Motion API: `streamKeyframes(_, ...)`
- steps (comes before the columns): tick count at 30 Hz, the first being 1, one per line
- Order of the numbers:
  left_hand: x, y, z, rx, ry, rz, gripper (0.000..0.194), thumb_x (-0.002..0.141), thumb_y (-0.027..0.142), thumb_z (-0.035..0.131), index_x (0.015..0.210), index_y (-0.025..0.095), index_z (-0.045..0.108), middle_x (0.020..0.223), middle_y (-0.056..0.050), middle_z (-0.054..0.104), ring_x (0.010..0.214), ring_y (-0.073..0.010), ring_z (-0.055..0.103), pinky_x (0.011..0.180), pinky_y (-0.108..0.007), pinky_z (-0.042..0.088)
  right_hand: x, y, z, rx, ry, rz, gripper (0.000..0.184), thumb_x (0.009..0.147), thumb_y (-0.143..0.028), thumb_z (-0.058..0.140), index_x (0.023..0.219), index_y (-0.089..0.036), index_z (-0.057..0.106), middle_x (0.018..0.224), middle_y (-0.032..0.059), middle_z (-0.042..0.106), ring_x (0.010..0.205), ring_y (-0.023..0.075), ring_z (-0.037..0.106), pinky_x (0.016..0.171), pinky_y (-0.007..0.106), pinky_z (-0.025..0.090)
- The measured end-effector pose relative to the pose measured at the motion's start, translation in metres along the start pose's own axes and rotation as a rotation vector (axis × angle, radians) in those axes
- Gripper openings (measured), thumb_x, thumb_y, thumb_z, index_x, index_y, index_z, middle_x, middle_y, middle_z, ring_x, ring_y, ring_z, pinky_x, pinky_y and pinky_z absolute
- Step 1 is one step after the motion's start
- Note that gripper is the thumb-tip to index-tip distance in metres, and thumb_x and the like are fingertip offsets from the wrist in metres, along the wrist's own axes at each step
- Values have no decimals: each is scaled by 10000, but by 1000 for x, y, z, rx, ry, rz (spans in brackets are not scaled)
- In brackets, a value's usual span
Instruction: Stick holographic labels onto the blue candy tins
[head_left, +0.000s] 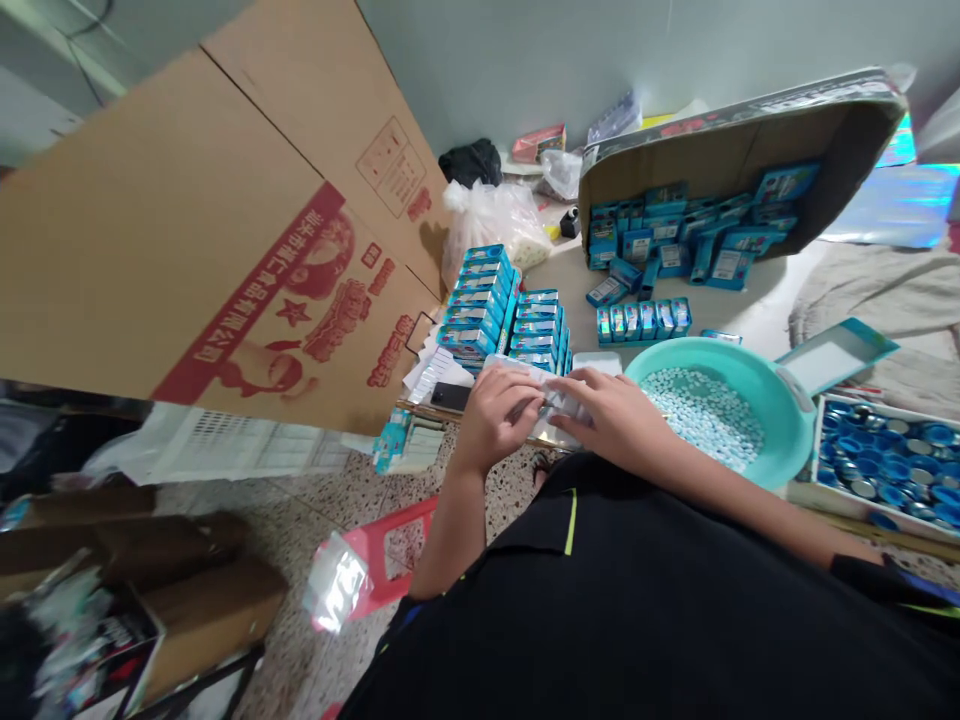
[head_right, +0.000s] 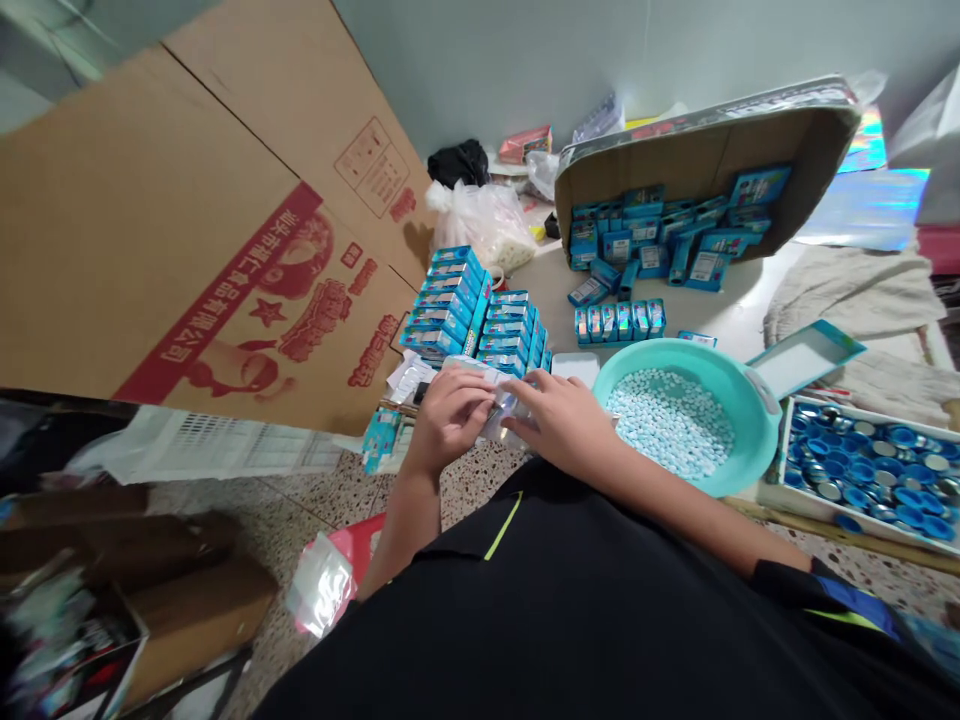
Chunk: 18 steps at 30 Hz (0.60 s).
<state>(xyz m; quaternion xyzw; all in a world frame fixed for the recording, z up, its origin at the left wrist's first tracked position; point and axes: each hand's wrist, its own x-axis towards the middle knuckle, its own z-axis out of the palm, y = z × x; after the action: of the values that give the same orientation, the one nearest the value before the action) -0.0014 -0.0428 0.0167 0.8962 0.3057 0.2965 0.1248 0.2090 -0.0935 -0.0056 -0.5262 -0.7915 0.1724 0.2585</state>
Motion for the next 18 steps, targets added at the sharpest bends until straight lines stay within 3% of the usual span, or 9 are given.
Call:
streamKeyframes(4, -6, 3, -2, 61, -17, -18, 123, 969, 231, 561, 963, 214, 683, 1047, -13, 744, 1129, -164, 648, 1148, -438, 411, 0, 6, 9, 93, 93, -113, 211, 1047, -296, 567, 1201, -214, 686, 1302, 134, 594, 1100, 312, 620, 918, 461, 514)
streamKeyframes(9, -14, 11, -2, 98, -80, -55, 139, 961, 282, 575, 933, 201, 685, 1034, -17, 756, 1078, -153, 666, 1145, -382, 404, -7, 18, 23, 161, 138, -238, 351, 1080, -374, 427, 1048, -212, 737, 1253, 140, 629, 972, 297, 673, 799, 442, 567)
streamKeyframes(13, -20, 5, -2, 71, -156, -74, 177, 929, 363, 636, 924, 201, 706, 1073, -37, 759, 1124, -192, 659, 1133, -377, 394, -1, 36, 37, 178, 209, -372, 382, 1065, -442, 441, 1001, -245, 761, 1178, 106, 675, 858, 249, 715, 677, 346, 606)
streamKeyframes(18, -33, 2, 3, 20, -156, -111, 238, 920, 460, 673, 865, 230, 698, 1127, -15, 752, 1148, -191, 652, 1126, -366, 387, 11, 48, 47, 192, 277, -577, 406, 1056, -475, 474, 947, -243, 790, 1059, 105, 703, 778, 218, 730, 579, 258, 613)
